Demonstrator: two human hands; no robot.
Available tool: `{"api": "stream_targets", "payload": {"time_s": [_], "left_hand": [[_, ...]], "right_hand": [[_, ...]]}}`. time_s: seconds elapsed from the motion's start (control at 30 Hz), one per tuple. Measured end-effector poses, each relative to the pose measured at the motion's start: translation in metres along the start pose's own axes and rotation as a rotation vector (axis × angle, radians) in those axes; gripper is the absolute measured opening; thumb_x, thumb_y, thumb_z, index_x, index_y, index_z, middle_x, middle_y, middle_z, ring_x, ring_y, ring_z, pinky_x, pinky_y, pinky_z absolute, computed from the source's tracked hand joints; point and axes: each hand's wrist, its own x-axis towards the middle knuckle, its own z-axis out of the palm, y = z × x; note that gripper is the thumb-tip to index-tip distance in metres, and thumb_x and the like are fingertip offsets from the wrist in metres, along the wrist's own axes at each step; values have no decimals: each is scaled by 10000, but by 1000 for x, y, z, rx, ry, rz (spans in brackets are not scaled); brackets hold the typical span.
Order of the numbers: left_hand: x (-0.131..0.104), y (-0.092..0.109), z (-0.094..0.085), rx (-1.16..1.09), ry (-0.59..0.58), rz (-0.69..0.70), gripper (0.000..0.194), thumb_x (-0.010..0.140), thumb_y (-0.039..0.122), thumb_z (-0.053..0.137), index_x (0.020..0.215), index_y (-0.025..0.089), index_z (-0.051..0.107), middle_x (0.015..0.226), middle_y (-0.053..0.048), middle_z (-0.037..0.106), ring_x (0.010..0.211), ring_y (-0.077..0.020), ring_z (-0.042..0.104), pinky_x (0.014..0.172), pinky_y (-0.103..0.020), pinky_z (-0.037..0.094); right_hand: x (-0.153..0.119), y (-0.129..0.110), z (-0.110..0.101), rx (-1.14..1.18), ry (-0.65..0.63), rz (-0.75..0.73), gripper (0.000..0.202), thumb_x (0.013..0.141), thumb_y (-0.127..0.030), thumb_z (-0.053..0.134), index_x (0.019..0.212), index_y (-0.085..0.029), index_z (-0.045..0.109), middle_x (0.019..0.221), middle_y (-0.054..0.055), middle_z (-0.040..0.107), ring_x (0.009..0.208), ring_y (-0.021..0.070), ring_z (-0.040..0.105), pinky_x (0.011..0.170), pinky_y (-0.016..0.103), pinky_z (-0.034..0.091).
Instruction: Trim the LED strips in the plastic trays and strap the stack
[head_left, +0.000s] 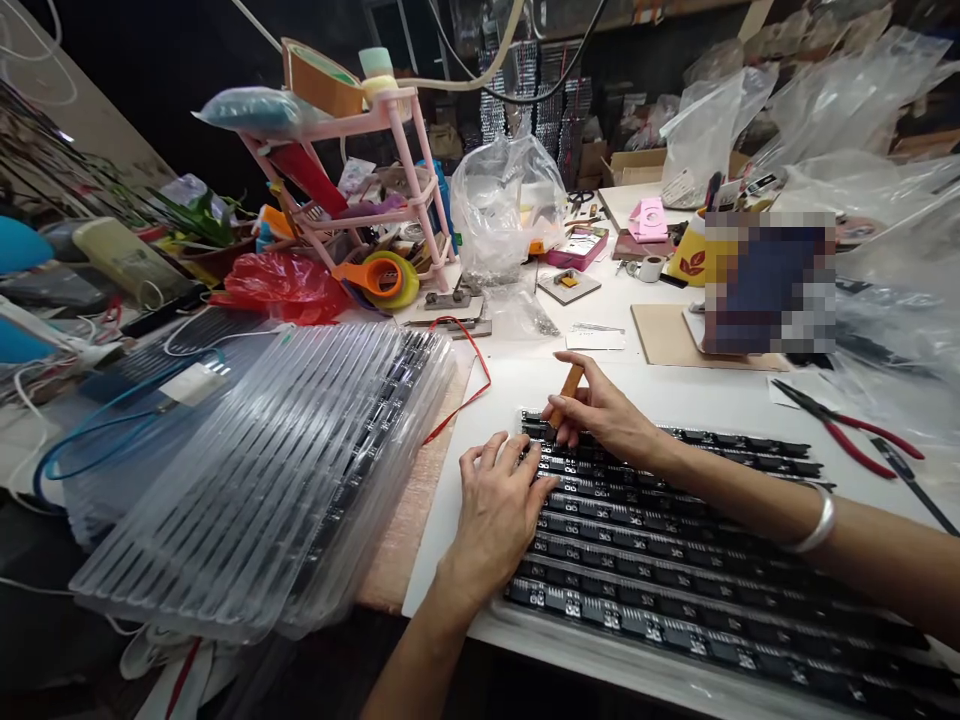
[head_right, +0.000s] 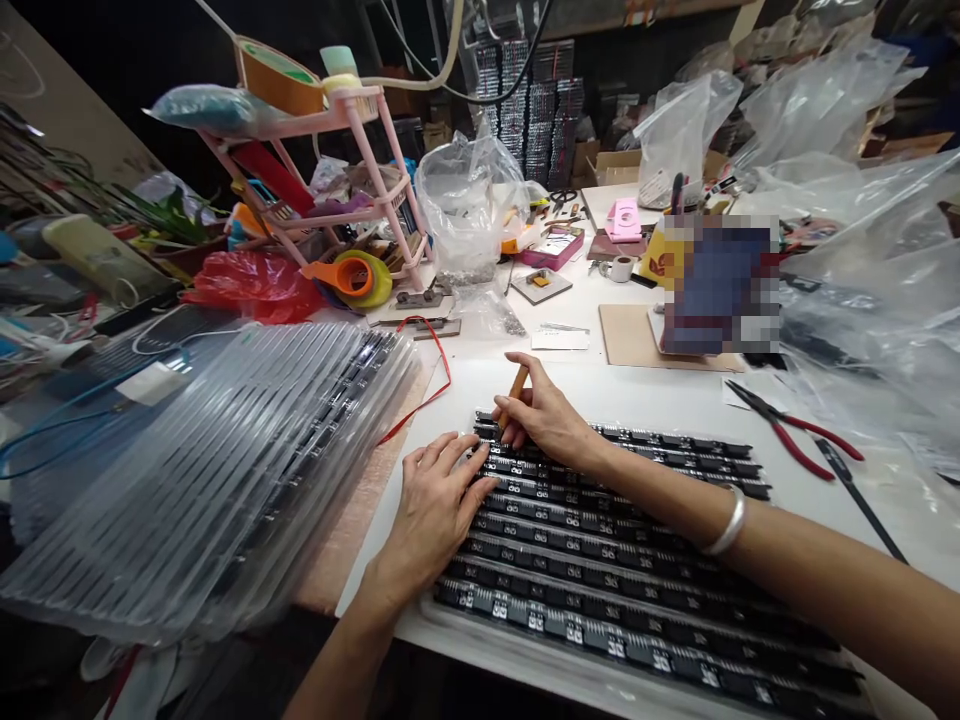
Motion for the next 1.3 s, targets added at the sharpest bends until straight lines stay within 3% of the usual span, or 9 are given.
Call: {"api": "stream_targets", "payload": {"time_s": [0.83,0.97,1.1,1.2,1.3], "left_hand": [[1,1,-1,50,8,19,282,920,304,503,1171,201,581,1237,-67,600,1185,-252,475,948,-467,364],[1,-1,3,34,18,28,283,925,302,490,1172,197,580,1257,-79,588,1203,-256,472,961,-466,367],[2,-5,9,-18,16,34,331,931,323,471,1208,164,555,1368,-120,503,1267,-274,431,1013,-484,350],[7,-10,10,-102,-7,13,379,935,377,447,1225,153,546,1370,-126,503,1267,-269,447,1044,-487,338],[9,-12,6,-224,-57,9,487,946,449,380,1298,131,492,1407,-136,461,1300,-236,425,1078,-444,333]], "right_hand": [[2,-1,0,-7,-74,-16,533,853,-317,550,1300,-249,266,786,-19,632,524,93,578,484,244,512],[-22,-34,-15,-3,122,-152,594,844,-303,570,1338,-234,246,818,13,647,542,120,606,464,257,511],[-94,-72,-53,-74,465,-400,636,831,-247,597,1368,-266,258,845,25,680,625,147,633,472,250,485],[-158,-62,-82,-73,831,-476,612,785,-217,631,1313,-278,328,734,2,670,628,167,624,389,214,381],[-209,-18,-101,1,1100,-359,520,746,-223,650,1213,-284,430,673,-5,648,536,165,571,370,233,327]]}}
